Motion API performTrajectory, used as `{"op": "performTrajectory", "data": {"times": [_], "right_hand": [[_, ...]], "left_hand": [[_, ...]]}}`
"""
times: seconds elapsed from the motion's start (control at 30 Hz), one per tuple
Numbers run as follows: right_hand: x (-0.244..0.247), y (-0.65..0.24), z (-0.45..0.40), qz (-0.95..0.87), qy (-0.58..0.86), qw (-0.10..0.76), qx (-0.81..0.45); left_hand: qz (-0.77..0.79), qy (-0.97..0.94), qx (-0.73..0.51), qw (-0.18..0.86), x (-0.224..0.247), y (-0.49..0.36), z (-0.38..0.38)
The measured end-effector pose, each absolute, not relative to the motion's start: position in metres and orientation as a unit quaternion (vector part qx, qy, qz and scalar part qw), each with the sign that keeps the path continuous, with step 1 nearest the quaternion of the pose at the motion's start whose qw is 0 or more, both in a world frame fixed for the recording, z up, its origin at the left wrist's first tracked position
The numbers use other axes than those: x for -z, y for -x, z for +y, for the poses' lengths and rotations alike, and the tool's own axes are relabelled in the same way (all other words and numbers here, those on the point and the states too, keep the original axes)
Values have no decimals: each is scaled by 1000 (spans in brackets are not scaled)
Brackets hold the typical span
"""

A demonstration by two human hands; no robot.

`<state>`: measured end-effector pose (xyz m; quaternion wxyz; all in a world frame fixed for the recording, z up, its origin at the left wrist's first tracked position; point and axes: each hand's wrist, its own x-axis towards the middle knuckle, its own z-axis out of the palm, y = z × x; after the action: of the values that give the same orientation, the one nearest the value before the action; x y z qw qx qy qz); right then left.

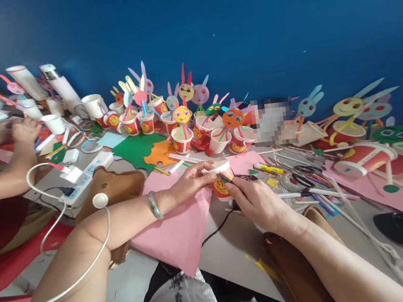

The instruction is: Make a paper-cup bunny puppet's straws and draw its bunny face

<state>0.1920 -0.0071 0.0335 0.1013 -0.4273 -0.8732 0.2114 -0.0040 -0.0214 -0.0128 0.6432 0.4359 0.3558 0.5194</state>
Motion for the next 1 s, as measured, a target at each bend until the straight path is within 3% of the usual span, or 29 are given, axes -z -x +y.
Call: {"op": "performTrajectory", "data": {"times": [0.6,0.87,1.0], "right_hand": [[-24,-192,-7,-891,441,65,-79],[-26,-193,-5,-890,446,52,-73],[-27,-194,-4,-890,446,54,-82]], "left_hand": [[343,-424,-533,647,15,0,-19],[456,-572,-531,428,19,13,-16],[453,-599,-522,405,18,13,-16]]}}
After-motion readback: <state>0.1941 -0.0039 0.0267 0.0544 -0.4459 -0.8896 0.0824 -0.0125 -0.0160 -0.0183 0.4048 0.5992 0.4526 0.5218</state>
